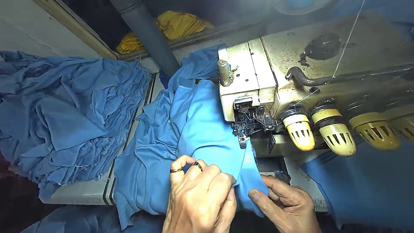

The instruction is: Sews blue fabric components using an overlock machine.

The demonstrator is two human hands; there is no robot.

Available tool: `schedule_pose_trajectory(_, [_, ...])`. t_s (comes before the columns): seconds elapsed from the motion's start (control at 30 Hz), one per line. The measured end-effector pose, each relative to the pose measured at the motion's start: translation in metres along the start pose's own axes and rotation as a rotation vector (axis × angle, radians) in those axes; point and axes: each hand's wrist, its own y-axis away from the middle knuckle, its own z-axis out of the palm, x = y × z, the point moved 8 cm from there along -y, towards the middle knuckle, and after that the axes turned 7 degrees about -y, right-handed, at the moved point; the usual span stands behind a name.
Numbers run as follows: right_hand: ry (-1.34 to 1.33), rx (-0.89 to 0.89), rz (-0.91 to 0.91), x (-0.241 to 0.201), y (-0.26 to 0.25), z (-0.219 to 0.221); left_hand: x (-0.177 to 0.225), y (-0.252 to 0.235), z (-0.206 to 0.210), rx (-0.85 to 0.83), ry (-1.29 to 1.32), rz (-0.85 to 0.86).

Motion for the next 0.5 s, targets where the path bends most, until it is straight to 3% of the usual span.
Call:
schedule_pose_trajectory(0.23, [-0.039, 0.016, -0.022, 0.005, 0.001, 0.002, 0.016, -0.003, 0.003, 0.031, 0.02, 0.078])
schedule_pose_trajectory(0.37, [-0.013, 0.04, -0.085, 0.01, -0.004, 0.009, 0.015, -0.014, 0.018, 0.159, -0.013, 0.117])
schedule_pose_trajectory(0.5, [-0.041, 0.062, -0.1, 0.008, -0.011, 0.016, 0.007, -0.024, 0.016, 0.094, -0.028, 0.065])
